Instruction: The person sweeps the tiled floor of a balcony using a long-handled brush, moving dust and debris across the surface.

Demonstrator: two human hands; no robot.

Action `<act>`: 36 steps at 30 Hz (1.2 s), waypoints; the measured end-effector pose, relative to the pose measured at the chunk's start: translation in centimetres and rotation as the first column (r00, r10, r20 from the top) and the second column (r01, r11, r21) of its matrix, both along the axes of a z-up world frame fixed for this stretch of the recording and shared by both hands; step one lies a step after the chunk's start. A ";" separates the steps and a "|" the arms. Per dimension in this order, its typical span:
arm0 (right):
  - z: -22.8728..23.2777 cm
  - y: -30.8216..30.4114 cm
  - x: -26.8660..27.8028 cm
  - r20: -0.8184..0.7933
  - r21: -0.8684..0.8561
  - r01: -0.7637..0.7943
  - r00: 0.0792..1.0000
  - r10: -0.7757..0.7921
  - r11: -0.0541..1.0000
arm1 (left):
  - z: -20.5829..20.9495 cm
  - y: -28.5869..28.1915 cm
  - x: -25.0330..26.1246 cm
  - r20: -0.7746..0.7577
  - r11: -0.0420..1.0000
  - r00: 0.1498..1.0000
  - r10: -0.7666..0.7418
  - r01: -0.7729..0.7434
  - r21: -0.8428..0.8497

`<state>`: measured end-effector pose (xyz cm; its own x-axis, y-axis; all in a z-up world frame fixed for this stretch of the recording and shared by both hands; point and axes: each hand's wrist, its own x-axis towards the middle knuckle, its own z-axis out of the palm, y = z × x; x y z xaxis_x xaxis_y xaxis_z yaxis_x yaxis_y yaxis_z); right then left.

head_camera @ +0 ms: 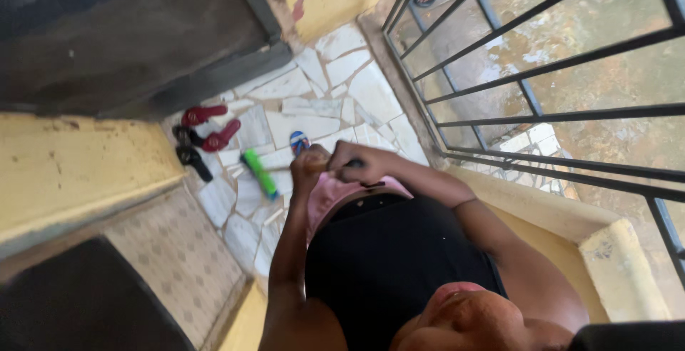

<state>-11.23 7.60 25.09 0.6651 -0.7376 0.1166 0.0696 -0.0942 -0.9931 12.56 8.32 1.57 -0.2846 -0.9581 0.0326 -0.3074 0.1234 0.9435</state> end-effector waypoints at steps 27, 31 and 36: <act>0.2 1.9 -0.9 0.436 0.058 -0.059 0.900 0.028 0.997 | 3.9 4.4 3.0 0.396 0.968 0.912 -0.103 0.001 0.249; -1.5 1.1 1.7 0.288 0.097 -0.034 0.958 0.004 0.995 | -2.4 6.2 6.1 0.395 0.955 0.918 -0.035 -0.086 0.284; 1.2 -1.4 -3.0 0.174 -0.033 -0.067 0.982 0.072 0.997 | -4.1 1.6 -2.3 0.269 0.983 0.957 -0.106 0.060 0.174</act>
<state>-14.19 6.24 26.29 0.6823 -0.6852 0.2547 0.2496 -0.1092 -0.9622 10.27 9.90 -2.50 -0.3392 -0.9165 -0.2120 -0.5534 0.0122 0.8328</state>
